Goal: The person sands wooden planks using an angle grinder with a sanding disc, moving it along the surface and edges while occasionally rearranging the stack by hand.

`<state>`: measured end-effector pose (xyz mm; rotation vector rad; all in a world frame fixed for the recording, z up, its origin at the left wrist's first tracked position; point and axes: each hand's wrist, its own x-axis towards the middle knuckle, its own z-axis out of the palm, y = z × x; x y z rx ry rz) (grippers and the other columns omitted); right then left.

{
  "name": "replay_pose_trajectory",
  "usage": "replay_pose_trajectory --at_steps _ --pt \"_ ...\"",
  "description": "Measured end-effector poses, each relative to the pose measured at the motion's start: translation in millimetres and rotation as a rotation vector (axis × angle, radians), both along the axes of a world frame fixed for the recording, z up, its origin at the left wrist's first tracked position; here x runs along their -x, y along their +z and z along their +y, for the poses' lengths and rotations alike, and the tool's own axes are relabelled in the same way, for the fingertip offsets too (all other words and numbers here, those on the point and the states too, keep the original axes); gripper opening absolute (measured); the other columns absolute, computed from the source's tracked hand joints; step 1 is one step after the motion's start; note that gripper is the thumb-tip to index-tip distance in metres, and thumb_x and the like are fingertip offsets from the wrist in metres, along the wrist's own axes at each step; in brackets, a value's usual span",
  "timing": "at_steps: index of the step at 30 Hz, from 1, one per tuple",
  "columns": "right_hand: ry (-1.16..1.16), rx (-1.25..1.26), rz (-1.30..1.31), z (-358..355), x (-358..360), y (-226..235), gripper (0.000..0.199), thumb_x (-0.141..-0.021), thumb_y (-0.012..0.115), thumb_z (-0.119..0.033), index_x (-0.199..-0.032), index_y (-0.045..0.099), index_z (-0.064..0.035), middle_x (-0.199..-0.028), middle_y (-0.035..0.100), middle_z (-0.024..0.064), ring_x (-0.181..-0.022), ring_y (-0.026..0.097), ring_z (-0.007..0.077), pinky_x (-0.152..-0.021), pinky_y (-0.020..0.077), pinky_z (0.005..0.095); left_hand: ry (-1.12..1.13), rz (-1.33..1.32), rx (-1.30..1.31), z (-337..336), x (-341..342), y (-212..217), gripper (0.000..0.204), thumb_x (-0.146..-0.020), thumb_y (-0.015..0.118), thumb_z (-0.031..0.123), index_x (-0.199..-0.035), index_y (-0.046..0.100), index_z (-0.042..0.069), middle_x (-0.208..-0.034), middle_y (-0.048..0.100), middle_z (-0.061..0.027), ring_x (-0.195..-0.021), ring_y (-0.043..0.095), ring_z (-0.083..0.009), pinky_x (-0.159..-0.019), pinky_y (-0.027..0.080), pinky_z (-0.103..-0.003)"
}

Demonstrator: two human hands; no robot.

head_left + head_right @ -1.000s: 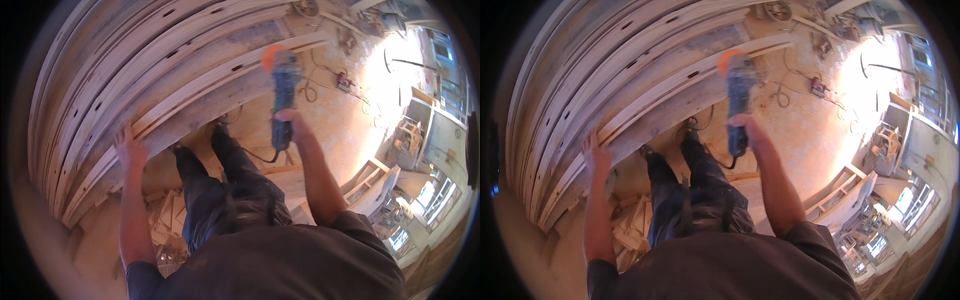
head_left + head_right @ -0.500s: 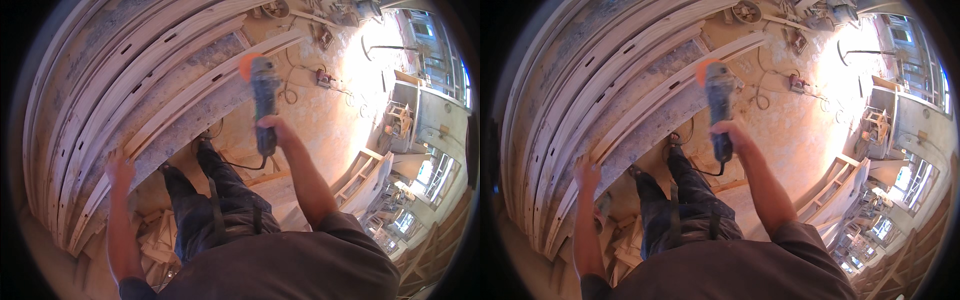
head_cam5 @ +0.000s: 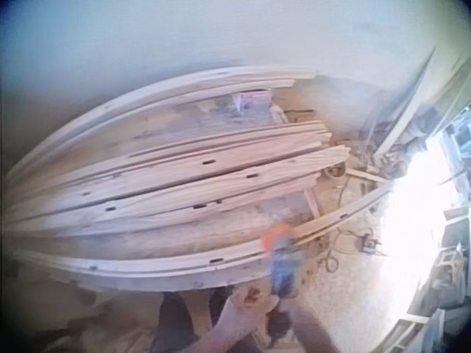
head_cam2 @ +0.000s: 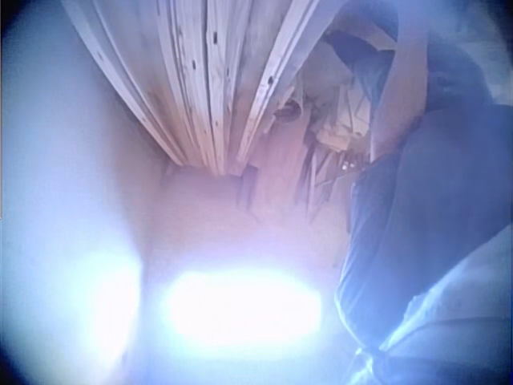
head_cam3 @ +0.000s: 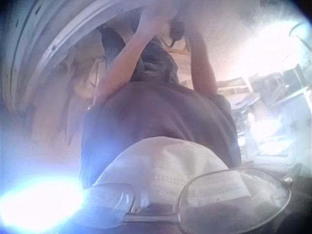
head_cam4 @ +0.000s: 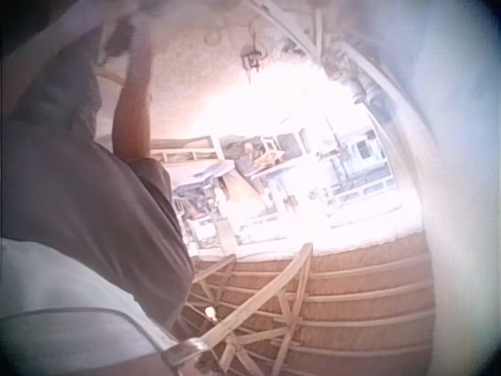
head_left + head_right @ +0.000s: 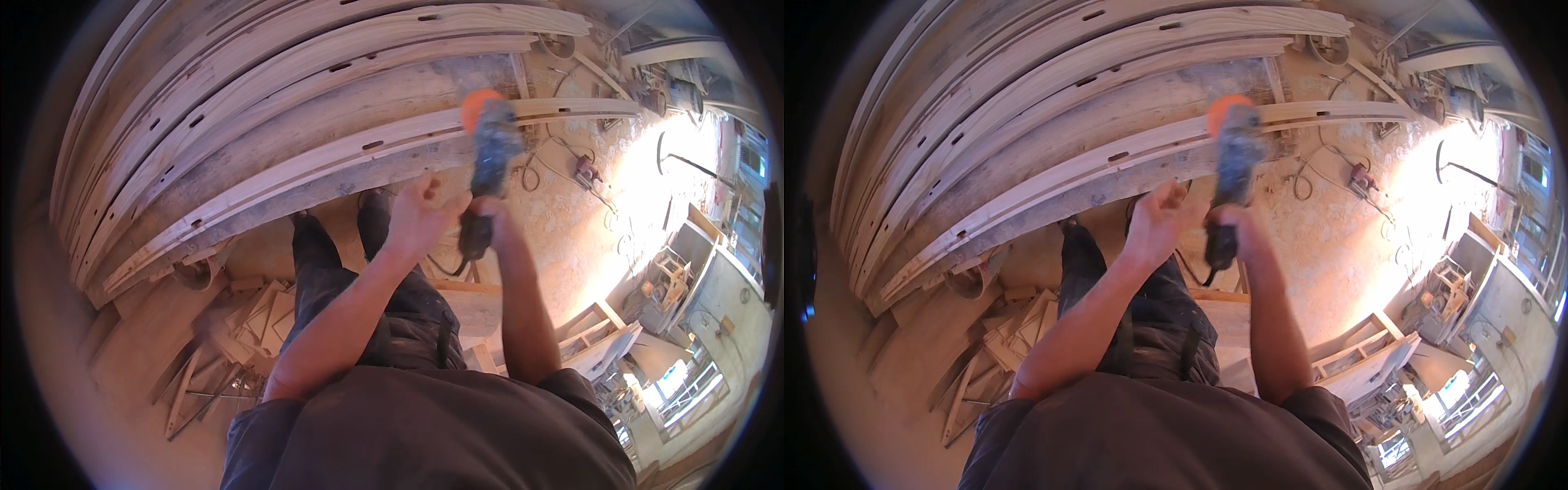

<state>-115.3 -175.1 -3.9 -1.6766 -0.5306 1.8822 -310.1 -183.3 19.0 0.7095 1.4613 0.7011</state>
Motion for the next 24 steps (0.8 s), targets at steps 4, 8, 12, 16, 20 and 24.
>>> replay_pose_trajectory --at_steps 4,8,12,16,20,24 --pt "0.446 -0.138 -0.065 -33.6 98.7 5.2 0.037 -0.061 0.078 -0.016 -0.094 0.072 0.0000 -0.080 0.071 0.0079 -0.077 0.070 0.0200 -0.072 0.0559 0.0352 0.254 -0.353 0.266 -35.6 45.6 7.0 0.039 -0.086 0.082 0.022 -0.112 0.070 -0.004 -0.095 0.071 -0.0063 -0.085 0.067 -0.0145 -0.077 0.054 -0.031" --pt "0.733 -0.161 -0.025 -35.2 184.7 23.0 0.039 -0.059 0.080 -0.021 -0.091 0.070 -0.0008 -0.083 0.073 0.0130 -0.079 0.071 0.0223 -0.075 0.0565 0.0357 0.564 -0.437 0.286 -69.1 123.6 -3.2 0.026 -0.085 0.077 0.015 -0.103 0.071 -0.002 -0.103 0.073 -0.0131 -0.091 0.071 -0.0207 -0.084 0.057 -0.035" --pt "0.741 -0.124 0.007 -50.0 198.8 8.1 0.040 -0.058 0.081 -0.022 -0.091 0.070 -0.0015 -0.084 0.074 0.0146 -0.079 0.072 0.0234 -0.075 0.0567 0.0353 0.663 -0.460 0.307 -83.3 132.2 -8.9 0.026 -0.083 0.080 0.014 -0.104 0.072 0.001 -0.095 0.072 -0.0081 -0.082 0.070 -0.0193 -0.077 0.056 -0.035" --pt "0.622 -0.092 -0.103 -48.0 143.2 12.7 0.036 -0.059 0.080 -0.014 -0.091 0.072 -0.0004 -0.086 0.074 0.0095 -0.076 0.070 0.0189 -0.073 0.0559 0.0332 0.449 -0.321 0.258 -50.2 83.1 8.0 0.025 -0.076 0.087 0.015 -0.091 0.072 0.002 -0.085 0.070 -0.0041 -0.072 0.066 -0.0135 -0.067 0.053 -0.032" --pt "0.334 -0.004 0.037 -48.7 110.2 8.6 0.032 -0.061 0.079 -0.006 -0.093 0.072 -0.0004 -0.086 0.072 0.0041 -0.080 0.068 0.0137 -0.070 0.0547 0.0314 0.286 -0.341 0.240 -35.0 51.8 -16.7 0.026 -0.073 0.089 0.013 -0.088 0.071 0.002 -0.084 0.069 -0.0033 -0.070 0.063 -0.0120 -0.064 0.052 -0.032" --pt "0.482 -0.058 0.077 -52.2 153.8 20.1 0.036 -0.061 0.079 -0.006 -0.095 0.070 -0.0007 -0.085 0.071 0.0037 -0.080 0.067 0.0133 -0.072 0.0546 0.0309 0.370 -0.293 0.228 -60.4 86.2 -20.0 0.022 -0.075 0.087 0.013 -0.087 0.073 0.001 -0.083 0.070 -0.0045 -0.071 0.066 -0.0127 -0.065 0.053 -0.032"
